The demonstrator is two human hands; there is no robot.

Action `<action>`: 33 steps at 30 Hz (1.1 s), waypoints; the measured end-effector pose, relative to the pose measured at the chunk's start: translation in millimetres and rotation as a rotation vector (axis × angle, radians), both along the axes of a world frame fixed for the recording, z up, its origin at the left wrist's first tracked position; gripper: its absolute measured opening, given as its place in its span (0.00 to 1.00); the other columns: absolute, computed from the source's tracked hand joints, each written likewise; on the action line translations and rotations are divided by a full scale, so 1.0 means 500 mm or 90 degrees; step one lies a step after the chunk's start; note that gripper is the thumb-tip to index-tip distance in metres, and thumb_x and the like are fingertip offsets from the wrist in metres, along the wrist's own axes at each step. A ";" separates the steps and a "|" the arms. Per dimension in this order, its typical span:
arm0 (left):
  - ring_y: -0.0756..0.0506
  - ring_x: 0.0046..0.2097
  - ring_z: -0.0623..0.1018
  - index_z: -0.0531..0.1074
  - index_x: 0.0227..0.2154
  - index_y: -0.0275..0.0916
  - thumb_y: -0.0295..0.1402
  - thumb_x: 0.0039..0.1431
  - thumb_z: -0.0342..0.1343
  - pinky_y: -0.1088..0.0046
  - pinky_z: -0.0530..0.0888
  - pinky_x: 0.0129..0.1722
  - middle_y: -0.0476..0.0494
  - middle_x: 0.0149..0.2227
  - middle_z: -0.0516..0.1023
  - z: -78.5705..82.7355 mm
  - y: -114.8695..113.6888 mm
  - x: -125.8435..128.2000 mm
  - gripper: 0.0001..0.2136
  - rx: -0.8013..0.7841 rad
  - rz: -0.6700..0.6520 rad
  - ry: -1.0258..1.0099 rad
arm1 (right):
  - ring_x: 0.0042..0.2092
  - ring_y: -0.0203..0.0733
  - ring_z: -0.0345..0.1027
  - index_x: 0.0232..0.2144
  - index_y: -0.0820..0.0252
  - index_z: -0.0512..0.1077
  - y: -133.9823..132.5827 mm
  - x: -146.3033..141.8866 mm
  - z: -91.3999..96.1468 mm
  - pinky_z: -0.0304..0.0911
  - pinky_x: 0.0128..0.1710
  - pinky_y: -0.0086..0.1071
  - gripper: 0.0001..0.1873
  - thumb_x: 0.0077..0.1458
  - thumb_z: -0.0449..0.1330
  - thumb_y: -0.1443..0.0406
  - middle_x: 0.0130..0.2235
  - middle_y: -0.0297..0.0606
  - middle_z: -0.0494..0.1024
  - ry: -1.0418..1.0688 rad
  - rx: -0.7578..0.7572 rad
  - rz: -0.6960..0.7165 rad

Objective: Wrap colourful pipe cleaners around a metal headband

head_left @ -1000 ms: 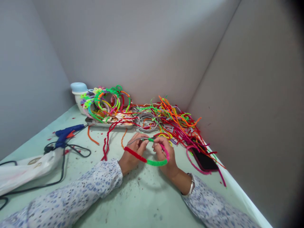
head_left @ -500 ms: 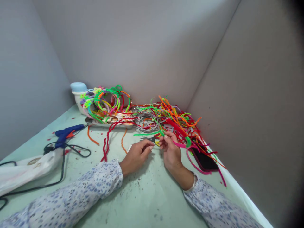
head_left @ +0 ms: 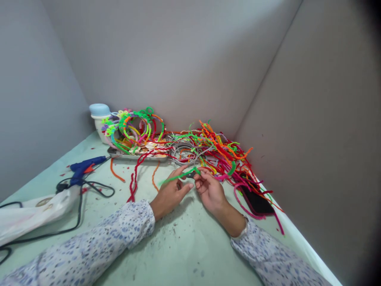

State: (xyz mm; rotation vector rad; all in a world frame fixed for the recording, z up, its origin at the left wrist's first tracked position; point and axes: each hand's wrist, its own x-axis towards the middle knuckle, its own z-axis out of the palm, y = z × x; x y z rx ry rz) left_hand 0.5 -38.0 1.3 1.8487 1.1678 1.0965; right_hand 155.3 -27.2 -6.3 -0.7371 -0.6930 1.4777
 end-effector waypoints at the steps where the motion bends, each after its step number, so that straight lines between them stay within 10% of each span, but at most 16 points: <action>1: 0.50 0.31 0.72 0.68 0.45 0.40 0.40 0.57 0.55 0.73 0.69 0.30 0.45 0.41 0.74 0.001 -0.002 0.000 0.15 -0.011 -0.005 -0.003 | 0.23 0.33 0.64 0.34 0.57 0.67 -0.001 0.000 0.000 0.59 0.21 0.26 0.09 0.47 0.61 0.65 0.25 0.30 0.73 -0.004 0.001 0.008; 33: 0.51 0.21 0.63 0.64 0.21 0.39 0.34 0.55 0.49 0.75 0.59 0.22 0.54 0.17 0.63 0.004 0.010 -0.002 0.10 -0.153 -0.007 -0.148 | 0.19 0.31 0.63 0.33 0.60 0.69 -0.023 -0.020 -0.005 0.53 0.17 0.22 0.09 0.48 0.57 0.64 0.22 0.31 0.75 -0.237 0.050 0.104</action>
